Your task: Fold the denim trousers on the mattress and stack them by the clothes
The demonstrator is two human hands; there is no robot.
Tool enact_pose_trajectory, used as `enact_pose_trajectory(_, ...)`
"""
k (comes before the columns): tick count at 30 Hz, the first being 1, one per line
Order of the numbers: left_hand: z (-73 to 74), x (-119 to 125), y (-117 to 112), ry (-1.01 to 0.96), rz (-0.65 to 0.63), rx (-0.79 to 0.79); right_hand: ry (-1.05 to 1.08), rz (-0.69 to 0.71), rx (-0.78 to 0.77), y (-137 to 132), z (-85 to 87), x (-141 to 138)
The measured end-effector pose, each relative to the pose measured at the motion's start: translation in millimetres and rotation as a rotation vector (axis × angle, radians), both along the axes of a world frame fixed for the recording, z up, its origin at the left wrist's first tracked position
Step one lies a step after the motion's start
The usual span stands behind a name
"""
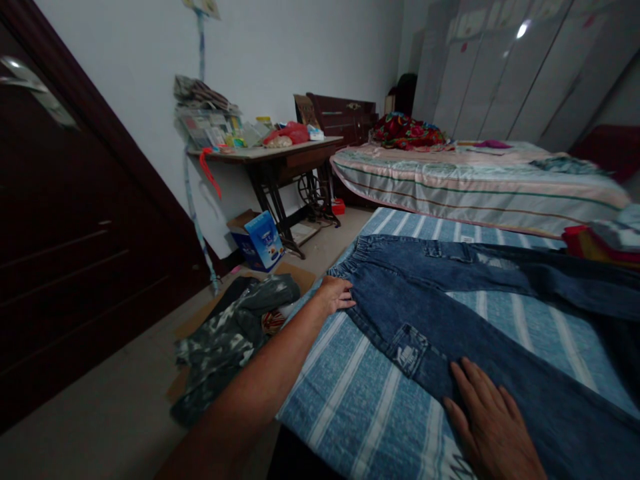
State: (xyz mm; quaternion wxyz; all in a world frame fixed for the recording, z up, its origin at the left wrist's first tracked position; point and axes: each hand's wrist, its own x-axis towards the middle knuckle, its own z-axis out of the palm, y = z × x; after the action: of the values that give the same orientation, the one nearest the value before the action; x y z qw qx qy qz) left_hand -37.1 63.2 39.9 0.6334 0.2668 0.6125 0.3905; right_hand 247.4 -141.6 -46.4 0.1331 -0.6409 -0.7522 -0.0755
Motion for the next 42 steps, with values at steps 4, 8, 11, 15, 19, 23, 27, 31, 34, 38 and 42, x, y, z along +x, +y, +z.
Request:
enact_pose_trajectory(4,5.5,2,-2,-0.048,0.007,0.003,0.003,-0.004,-0.005,0,-0.5,0)
enact_pose_trajectory(8,12.8,1,-8,-0.111,-0.029,-0.02,0.002,0.004,0.009,0,-0.5,0)
enact_pose_trajectory(11,14.9,0,-10,-0.129,-0.042,-0.014,0.002,0.004,0.017,0,0.3,0)
enact_pose_trajectory(15,12.3,2,-5,-0.08,-0.014,-0.002,-0.001,0.002,0.01,0,0.7,-1)
enact_pose_trajectory(19,7.5,5,2,-0.019,0.084,0.045,0.007,-0.003,0.009,1,0.8,-1)
enact_pose_trajectory(23,4.2,9,5,-0.048,0.103,0.038,0.011,-0.003,0.002,0,3.4,-1)
enact_pose_trajectory(27,3.8,12,5,-0.165,0.031,-0.01,0.013,-0.01,-0.025,0,6.7,-2)
enact_pose_trajectory(31,6.5,10,3,-0.232,-0.052,-0.063,0.022,-0.017,-0.036,0,7.1,-2)
enact_pose_trajectory(34,10.3,4,1,-0.261,-0.115,-0.09,0.033,-0.011,-0.037,0,6.5,-1)
enact_pose_trajectory(38,14.7,-3,-1,-0.302,-0.182,-0.084,0.035,-0.004,-0.03,-1,6.8,-1)
enact_pose_trajectory(42,13.2,-5,1,-0.33,-0.231,-0.06,0.022,-0.011,-0.037,-1,7.9,-1)
